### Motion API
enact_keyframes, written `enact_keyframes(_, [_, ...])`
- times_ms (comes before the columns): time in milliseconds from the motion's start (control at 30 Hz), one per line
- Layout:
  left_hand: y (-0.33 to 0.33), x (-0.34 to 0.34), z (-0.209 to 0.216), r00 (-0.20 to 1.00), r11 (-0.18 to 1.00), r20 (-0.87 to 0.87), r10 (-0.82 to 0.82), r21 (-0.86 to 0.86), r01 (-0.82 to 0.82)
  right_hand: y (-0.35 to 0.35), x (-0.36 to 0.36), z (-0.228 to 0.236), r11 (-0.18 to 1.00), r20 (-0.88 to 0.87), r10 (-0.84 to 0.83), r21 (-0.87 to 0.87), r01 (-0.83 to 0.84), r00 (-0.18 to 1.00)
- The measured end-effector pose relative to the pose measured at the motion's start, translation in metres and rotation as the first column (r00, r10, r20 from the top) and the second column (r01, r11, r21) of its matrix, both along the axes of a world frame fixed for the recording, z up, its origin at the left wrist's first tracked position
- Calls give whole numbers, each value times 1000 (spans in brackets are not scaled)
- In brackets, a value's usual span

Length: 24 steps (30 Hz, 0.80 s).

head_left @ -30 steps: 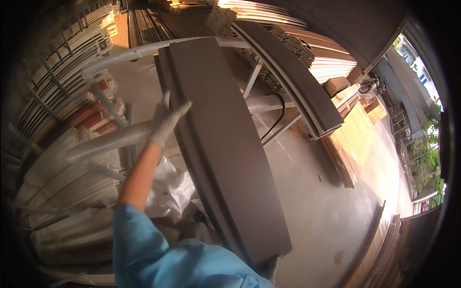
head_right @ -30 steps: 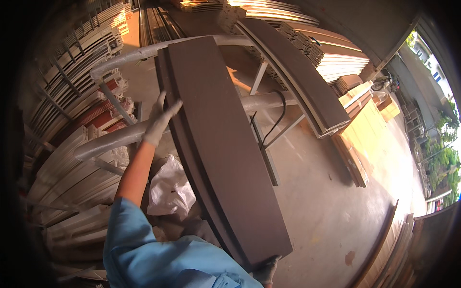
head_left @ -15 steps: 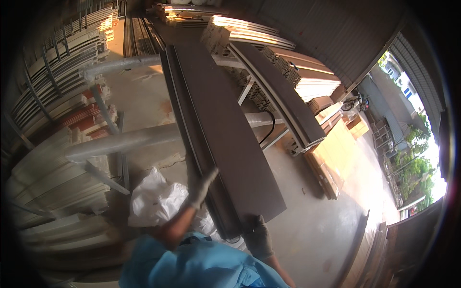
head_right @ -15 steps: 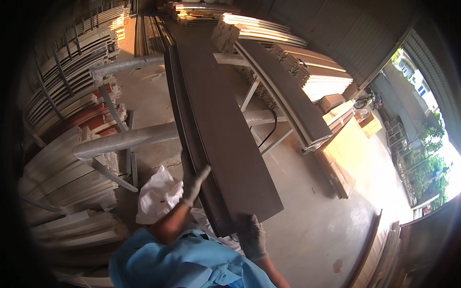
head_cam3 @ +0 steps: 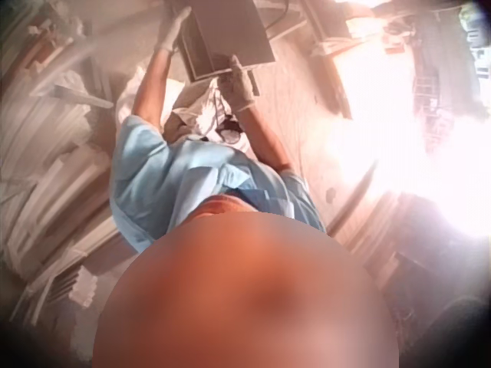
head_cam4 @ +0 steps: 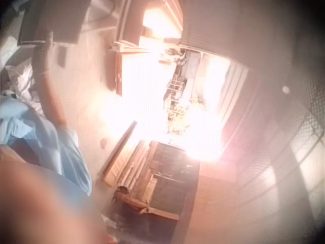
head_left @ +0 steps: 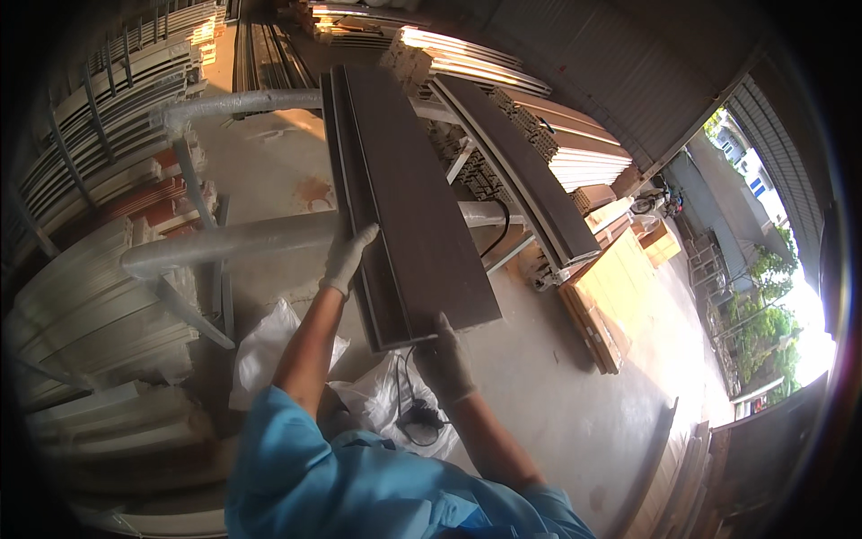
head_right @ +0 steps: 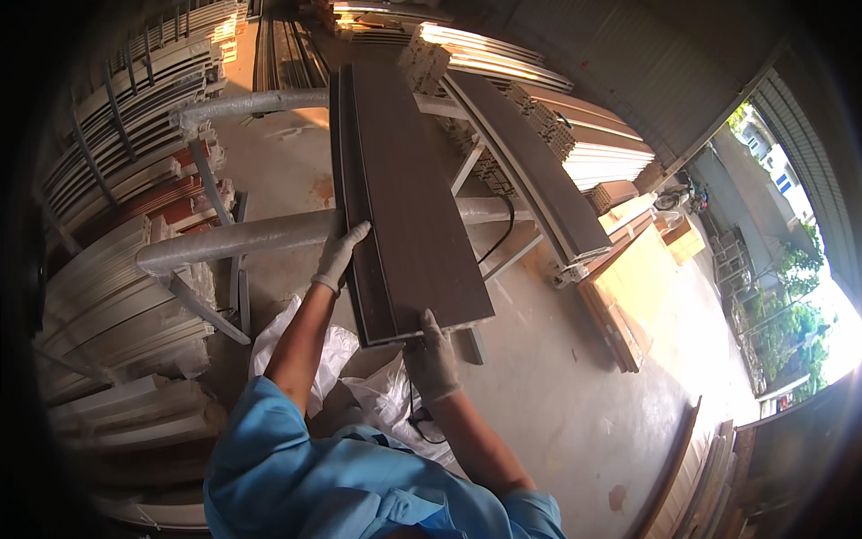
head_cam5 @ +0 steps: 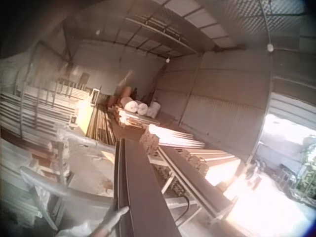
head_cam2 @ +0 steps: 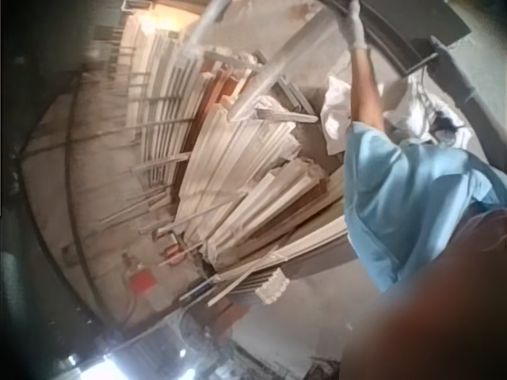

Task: The person picks up large flat panels from a rack, places them on a workbench, and uses a blue utility knife to cut or trim edges. The person then stacks the trimmed panels and repeats the process with additional panels.

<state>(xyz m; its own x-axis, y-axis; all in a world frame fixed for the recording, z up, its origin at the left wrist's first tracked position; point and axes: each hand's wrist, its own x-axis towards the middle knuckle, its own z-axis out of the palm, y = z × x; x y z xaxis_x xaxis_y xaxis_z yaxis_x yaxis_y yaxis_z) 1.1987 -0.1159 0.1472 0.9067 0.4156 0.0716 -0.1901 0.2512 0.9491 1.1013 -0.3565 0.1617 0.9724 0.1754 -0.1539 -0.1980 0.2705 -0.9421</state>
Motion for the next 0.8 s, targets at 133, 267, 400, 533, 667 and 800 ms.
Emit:
enact_keyframes(133, [-48, -49, -8, 987, 978, 119, 106, -191, -82, 15, 10, -3, 963, -4, 53, 264, -50, 999])
enact_keyframes(267, [-80, -102, -1, 977, 982, 195, 89, -184, -53, 1, 5, -11, 645, 708, 329, -652, 399, 625])
enact_keyframes(400, [-74, -96, 10, 984, 956, 178, 30, -294, 24, -2, 20, -16, 746, 411, 322, -664, 38, 853])
enact_keyframes(533, [-58, -71, 6, 985, 982, 163, 56, -186, -26, 19, 46, -11, 962, 5, 221, 164, -219, 975])
enact_keyframes(667, [-36, -51, 20, 840, 218, 187, 510, 916, -336, -4, 31, -4, 913, -213, 190, 398, -93, 958])
enact_keyframes(800, [-67, -24, 56, 926, 61, -140, 351, 990, 127, -84, -18, -39, 948, 27, 313, 58, -314, 949])
